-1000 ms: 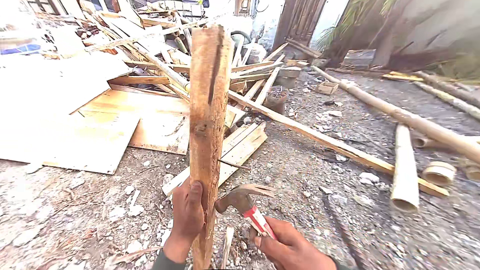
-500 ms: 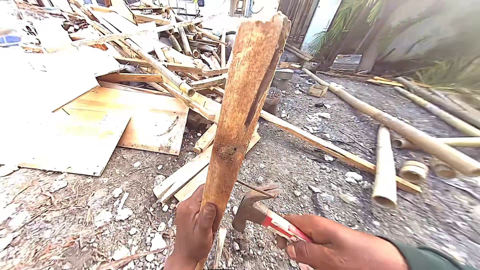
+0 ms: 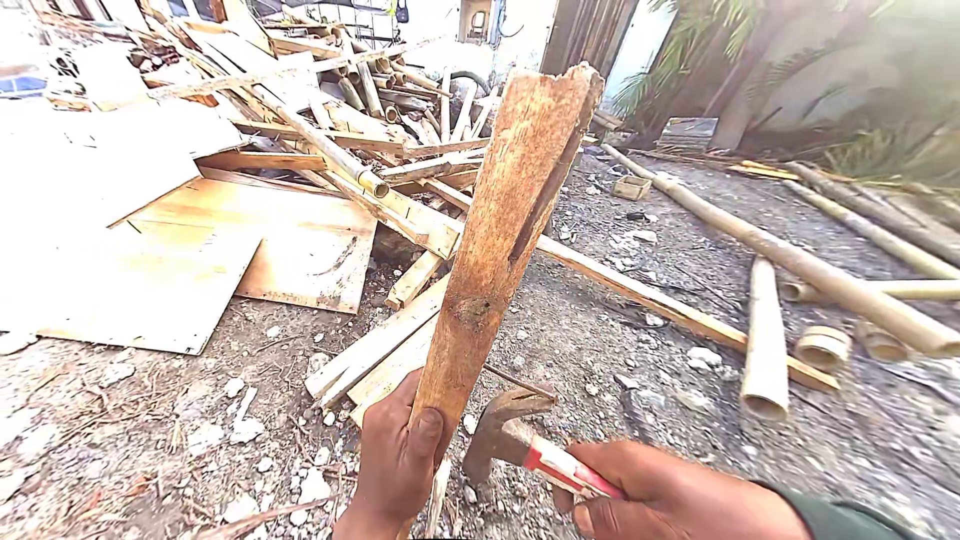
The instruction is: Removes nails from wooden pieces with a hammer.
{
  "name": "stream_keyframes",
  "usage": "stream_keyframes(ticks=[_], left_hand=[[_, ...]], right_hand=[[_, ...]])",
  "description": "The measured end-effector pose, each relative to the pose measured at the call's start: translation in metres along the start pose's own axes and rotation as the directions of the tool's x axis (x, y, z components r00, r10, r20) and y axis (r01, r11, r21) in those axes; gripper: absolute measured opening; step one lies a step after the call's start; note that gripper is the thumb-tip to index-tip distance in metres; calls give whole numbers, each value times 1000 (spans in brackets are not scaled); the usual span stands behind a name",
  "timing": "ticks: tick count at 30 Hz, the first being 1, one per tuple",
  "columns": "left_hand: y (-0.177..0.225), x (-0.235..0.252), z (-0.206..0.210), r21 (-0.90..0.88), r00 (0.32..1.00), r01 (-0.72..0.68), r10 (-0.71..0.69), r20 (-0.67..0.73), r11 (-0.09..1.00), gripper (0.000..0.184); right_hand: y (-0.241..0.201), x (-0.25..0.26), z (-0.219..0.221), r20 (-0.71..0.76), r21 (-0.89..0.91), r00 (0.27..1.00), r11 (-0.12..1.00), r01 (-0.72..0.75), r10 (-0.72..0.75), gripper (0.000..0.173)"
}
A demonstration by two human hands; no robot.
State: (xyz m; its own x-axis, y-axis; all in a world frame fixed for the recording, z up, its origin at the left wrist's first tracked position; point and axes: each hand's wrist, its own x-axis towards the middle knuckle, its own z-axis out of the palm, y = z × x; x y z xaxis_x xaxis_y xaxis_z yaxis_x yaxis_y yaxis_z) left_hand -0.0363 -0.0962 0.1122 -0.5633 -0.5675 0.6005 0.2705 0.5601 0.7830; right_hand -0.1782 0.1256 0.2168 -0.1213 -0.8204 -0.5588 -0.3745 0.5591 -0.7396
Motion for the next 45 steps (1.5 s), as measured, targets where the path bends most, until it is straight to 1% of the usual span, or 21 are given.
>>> stream_keyframes(ticks=[3,8,10,12,16,18,20,26,30,36,39,42,45], left_hand=[[-3,2,-1,27,1000,-17,16,9,1000,87],[-1,3,1,63,999,-39,38,12,997,88],[-2,3,5,48,999,-31,30,20,998,88],[-2,4,9,38,999,-18,17,29,999,89],[-2,4,17,51,999,-1,-1,32,999,91],[-2,4,20,45,999,7,-9,40,999,91],[-4,4,20,41,999,12,-14,48,999,89],[-2,4,21,21,996,29,-31,89,999,90],[-1,1,27,36,994,10,-13,107,999,91],[2,-1,28,29,992,16,-20,123,999,92],[2,-2,28,15,993,22,-24,114,1000,92],[-1,3,21,-39,992,103,-99,82,994,87],[-5,6,12,-75,992,116,-112,50,990,82]], right_hand=[[-7,0,-4,50,17,998,999,-41,40,23],[-17,-11,-22,130,-45,982,990,-131,136,20],[-21,-14,-27,132,-71,971,979,-190,198,20],[-20,-15,-26,96,-56,969,973,-223,228,20],[-1,-12,-8,-9,101,988,983,-152,154,20],[8,-8,-2,-14,174,995,980,-99,104,19],[14,-4,-1,0,208,998,976,-66,68,19],[18,-10,-8,47,137,997,989,-62,57,20],[23,-15,-8,42,159,998,986,-53,47,20],[24,-24,-3,-60,177,998,984,0,11,20],[26,-19,15,-170,192,985,979,63,-30,21],[23,-1,31,-295,220,951,963,157,-88,22],[14,7,32,-295,194,950,968,161,-99,25]])
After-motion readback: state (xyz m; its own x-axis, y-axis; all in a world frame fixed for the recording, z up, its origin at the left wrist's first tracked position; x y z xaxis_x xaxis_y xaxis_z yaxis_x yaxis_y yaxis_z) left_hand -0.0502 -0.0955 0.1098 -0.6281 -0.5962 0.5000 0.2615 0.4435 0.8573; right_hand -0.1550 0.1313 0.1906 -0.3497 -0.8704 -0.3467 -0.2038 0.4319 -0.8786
